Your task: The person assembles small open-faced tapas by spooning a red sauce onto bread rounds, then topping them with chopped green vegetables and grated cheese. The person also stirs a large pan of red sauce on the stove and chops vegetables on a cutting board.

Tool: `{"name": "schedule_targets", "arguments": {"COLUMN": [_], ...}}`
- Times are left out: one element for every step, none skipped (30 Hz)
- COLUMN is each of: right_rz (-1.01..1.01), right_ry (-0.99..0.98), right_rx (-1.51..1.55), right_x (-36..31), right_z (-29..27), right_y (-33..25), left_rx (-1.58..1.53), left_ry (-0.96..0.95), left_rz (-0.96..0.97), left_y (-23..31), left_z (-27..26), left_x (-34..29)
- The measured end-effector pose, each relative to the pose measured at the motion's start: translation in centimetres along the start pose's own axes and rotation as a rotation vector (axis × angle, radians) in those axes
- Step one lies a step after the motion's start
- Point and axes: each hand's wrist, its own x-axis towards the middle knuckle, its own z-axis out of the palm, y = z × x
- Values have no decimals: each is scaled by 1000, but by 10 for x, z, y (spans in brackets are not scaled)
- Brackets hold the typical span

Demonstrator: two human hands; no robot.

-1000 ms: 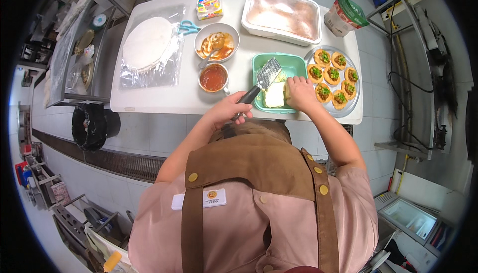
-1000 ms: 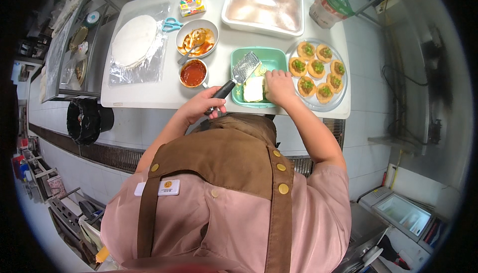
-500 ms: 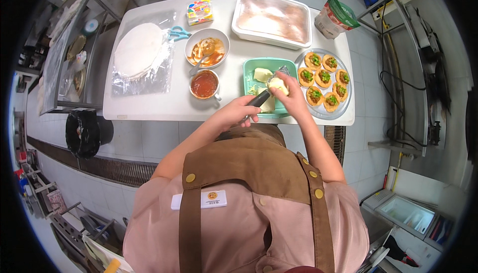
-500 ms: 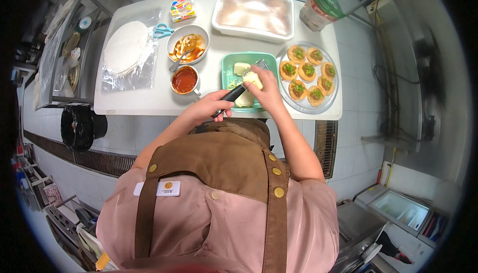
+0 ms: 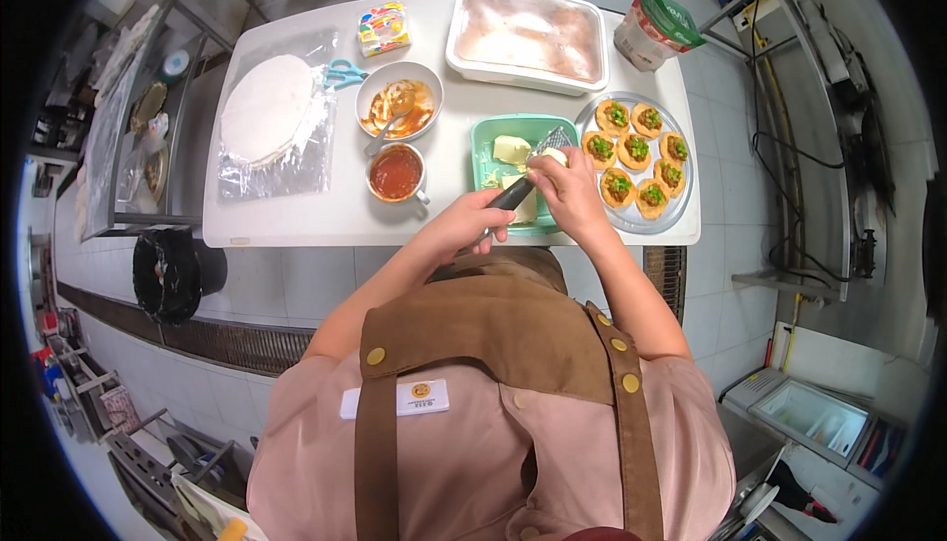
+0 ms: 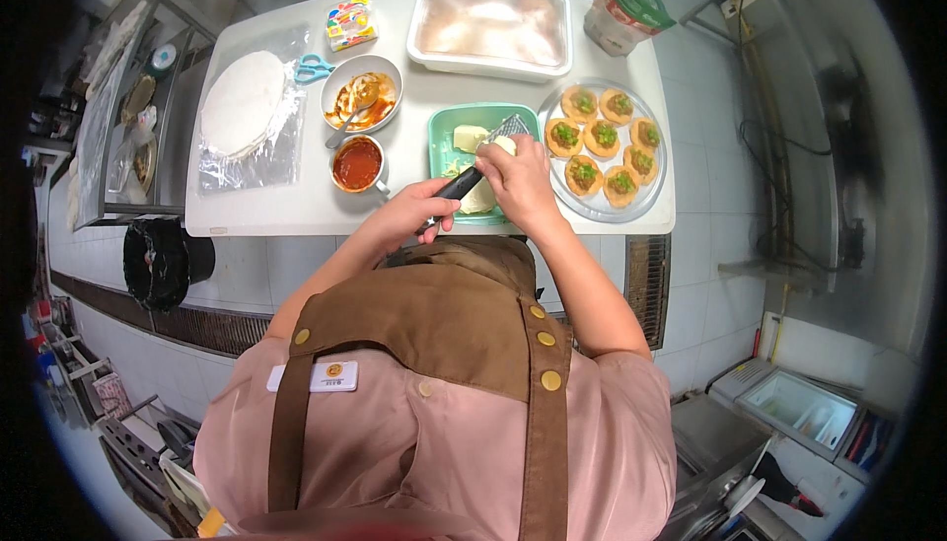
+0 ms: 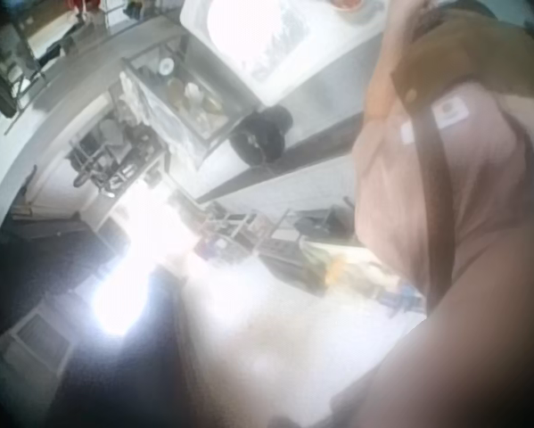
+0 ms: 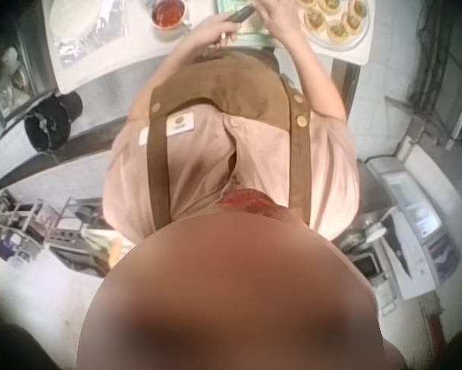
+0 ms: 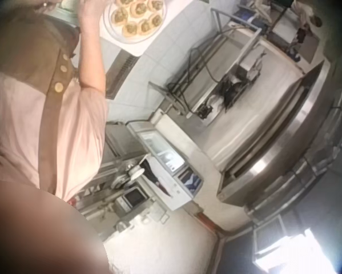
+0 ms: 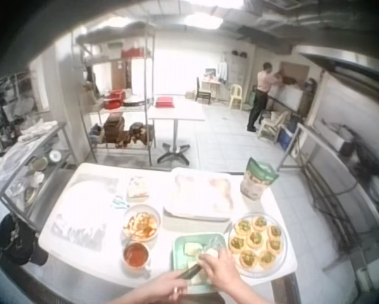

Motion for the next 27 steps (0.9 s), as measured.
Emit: {"name": "schedule_targets", "arguments": {"right_rz": [-44,-15,46,76,151,193,108,79,65,-39,-23,-38,-102,-71,-18,7,59,145,122,126,162,99,44,-18,-126,-97,-42], "right_ry": [9,51,70,111,116,107,142,134,125,95,41,18,15,33,28,45,43,17,49,60,53,26,8,0,17,20,4], "right_rx": [-11,-84,-133,-175,-219,-174,-145,-121,-94,-118,-143,-159,-161,-183,-227,-259,-294,-254,-206,-161,-119,-75,-98,-115,-120,-152,-181], "right_x": [0,3,8,14,18,21,20,20,17,11,8,6,6,9,14,20,25,29,30,30,29,25,19,12,9,9,11], "right_z": [2,4,5,5,4,1,-1,-3,-5,-6,-4,-2,0,2,2,2,1,-2,-3,-4,-5,-5,-2,2,5,8,10], "right_y": [-1,0,1,4,6,8,8,8,6,3,0,-2,-3,0,4,9,14,18,19,19,18,15,9,2,-1,-1,1], "left_rx": [13,11,12,4,11,8,-6,0,-6,-13,-18,-19,-23,-3,14,34,28,22,13,6,-7,-21,-25,-28,-29,-4,21], "left_ry": [1,-3,-5,-9,-3,3,4,21,33,44,42,41,37,39,39,45,36,33,31,32,33,34,24,13,3,-5,-12], "left_rz": [1,1,2,0,-5,-11,-15,-11,-9,-11,-7,-2,5,3,2,-12,-5,-5,-8,-7,-10,-18,-10,-4,4,14,24], "left_y": [0,0,0,1,1,2,2,4,4,4,3,2,2,1,1,1,1,1,2,3,4,3,3,3,3,2,1], "left_z": [1,2,3,3,4,5,5,4,4,5,5,5,4,4,3,2,2,2,2,1,1,1,1,1,0,-1,-3], "left_x": [0,0,-2,-4,-4,-5,-5,-3,-2,-2,-2,-1,-1,-2,-3,-4,-6,-7,-7,-7,-7,-8,-8,-7,-7,-7,-9]}}
